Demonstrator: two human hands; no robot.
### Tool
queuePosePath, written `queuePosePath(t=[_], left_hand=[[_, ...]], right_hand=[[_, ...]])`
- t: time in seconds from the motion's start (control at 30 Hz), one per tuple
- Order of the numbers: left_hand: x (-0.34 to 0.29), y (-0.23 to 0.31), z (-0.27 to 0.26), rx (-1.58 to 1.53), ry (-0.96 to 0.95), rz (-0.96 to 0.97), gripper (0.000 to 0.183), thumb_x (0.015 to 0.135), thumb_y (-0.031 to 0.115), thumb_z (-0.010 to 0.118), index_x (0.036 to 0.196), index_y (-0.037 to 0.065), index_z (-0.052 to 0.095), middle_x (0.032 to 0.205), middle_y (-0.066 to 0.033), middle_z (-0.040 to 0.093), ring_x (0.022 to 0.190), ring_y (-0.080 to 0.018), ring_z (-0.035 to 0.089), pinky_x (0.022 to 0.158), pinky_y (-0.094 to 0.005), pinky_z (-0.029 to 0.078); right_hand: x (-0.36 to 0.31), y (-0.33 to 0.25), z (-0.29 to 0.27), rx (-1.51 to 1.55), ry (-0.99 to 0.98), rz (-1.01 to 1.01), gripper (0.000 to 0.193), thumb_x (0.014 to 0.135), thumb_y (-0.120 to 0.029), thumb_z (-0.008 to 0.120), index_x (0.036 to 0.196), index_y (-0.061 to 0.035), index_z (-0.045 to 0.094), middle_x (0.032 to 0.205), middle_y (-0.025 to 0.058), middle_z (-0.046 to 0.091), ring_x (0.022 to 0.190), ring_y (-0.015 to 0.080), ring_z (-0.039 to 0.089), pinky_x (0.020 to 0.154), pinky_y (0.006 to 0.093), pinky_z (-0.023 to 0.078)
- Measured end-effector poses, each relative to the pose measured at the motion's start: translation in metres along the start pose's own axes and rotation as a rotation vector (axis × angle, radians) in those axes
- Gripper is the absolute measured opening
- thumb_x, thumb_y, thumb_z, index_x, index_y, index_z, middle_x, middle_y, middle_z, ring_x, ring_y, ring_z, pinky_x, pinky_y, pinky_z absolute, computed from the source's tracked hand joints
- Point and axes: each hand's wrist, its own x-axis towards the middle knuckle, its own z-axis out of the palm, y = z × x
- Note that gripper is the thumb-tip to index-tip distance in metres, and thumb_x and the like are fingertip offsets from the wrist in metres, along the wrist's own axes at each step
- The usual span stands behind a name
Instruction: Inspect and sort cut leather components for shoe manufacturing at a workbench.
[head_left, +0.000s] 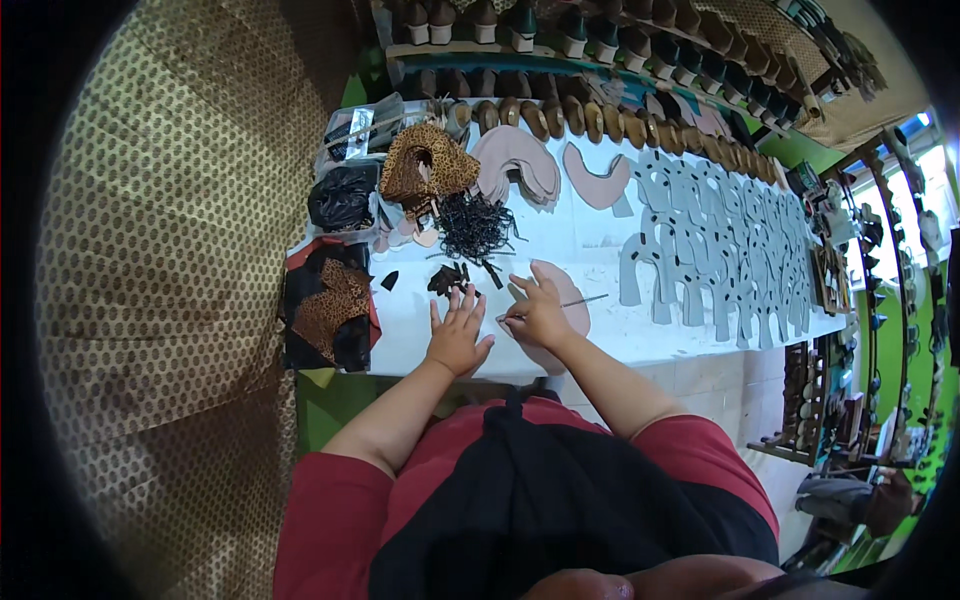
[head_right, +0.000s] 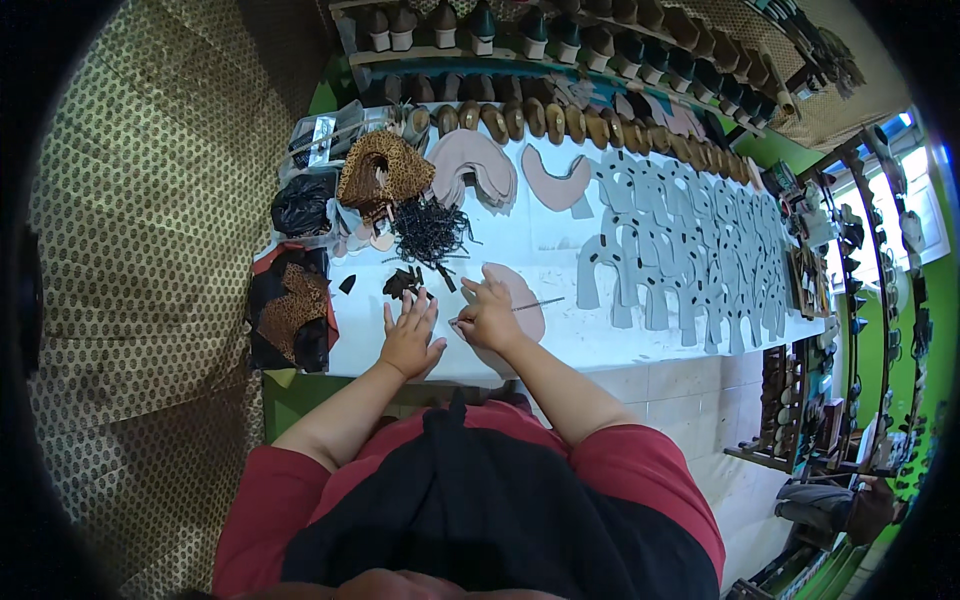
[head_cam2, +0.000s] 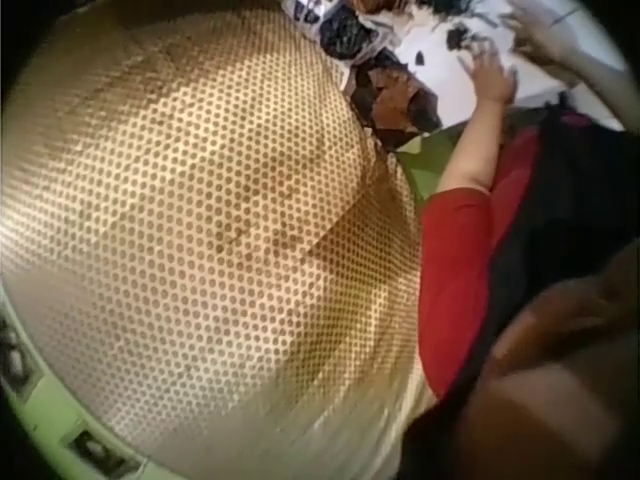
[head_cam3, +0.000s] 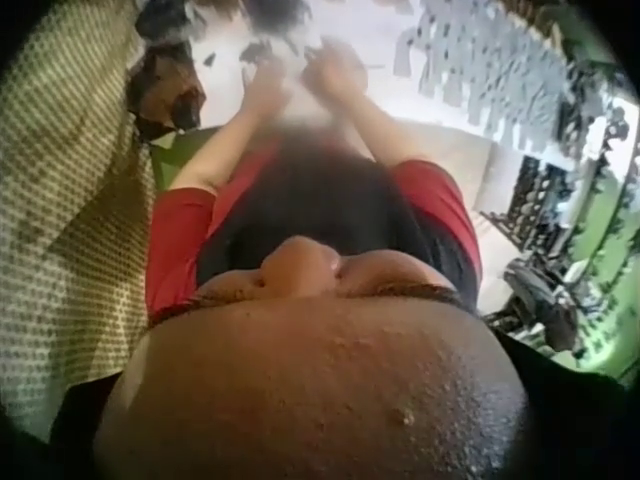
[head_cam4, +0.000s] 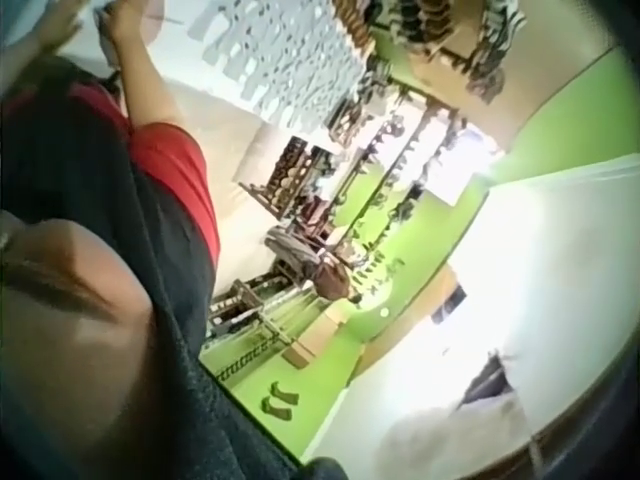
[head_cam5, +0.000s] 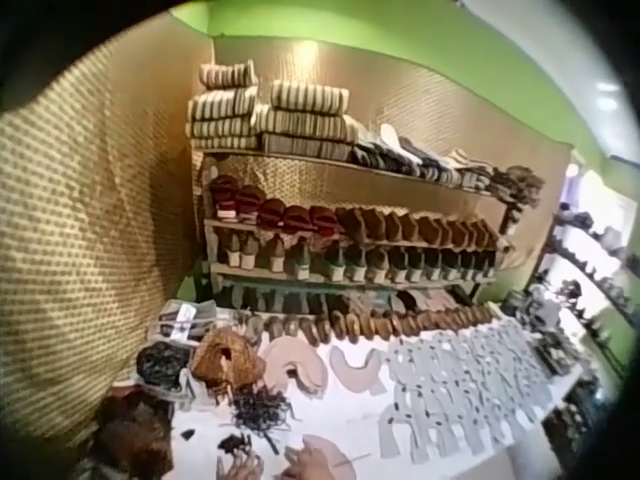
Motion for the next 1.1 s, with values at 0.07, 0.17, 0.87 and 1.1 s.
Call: queuePosePath(t=[0.07,0.17,0.87,1.1], left_hand=[[0.001,-0.001,0.0,-0.004,0.002,0.001,0.078,0.087,0.045,0.063,0.152,0.011,0.039,0.165,-0.0169,0.019,0.153,-0.0401,0.012,0.117,-0.0678,0.002],[0.002,0.001,-0.002,-0.005,-0.032,-0.004,0.077,0.087,0.045,0.063,0.152,0.011,0.039,0.165,-0.0168,0.019,0.153,-0.04,0.011,0.117,-0.0678,0.002],[0.003,0.002,-0.004,0.089,-0.019,0.107,0.049,0.09,0.035,0.058,0.139,0.039,0.058,0.166,-0.0122,0.019,0.152,-0.042,0.014,0.114,-0.0722,0.008],[0.005,0.004,-0.005,0.087,-0.011,0.109,0.049,0.084,0.028,0.059,0.132,0.035,0.064,0.165,-0.0132,0.022,0.152,-0.0438,0.014,0.115,-0.0715,0.007]], right_hand=[[0.004,0.002,0.001,0.004,-0.003,-0.005,0.009,0.069,-0.024,0.081,0.078,-0.0222,0.08,0.147,0.0076,0.052,0.147,0.045,0.024,0.114,0.0669,0.021],[0.005,0.004,0.001,-0.002,-0.009,-0.016,0.01,0.069,-0.025,0.081,0.079,-0.0226,0.08,0.147,0.0075,0.052,0.147,0.0449,0.024,0.114,0.0676,0.021],[0.013,-0.007,-0.009,-0.072,-0.088,0.03,0.01,0.073,-0.026,0.079,0.081,-0.0214,0.08,0.146,0.0113,0.053,0.147,0.0456,0.024,0.114,0.065,0.021],[-0.006,0.018,-0.007,-0.035,0.037,0.107,0.011,0.075,-0.023,0.078,0.085,-0.0185,0.08,0.142,0.0122,0.057,0.143,0.0466,0.032,0.115,0.0581,0.025]])
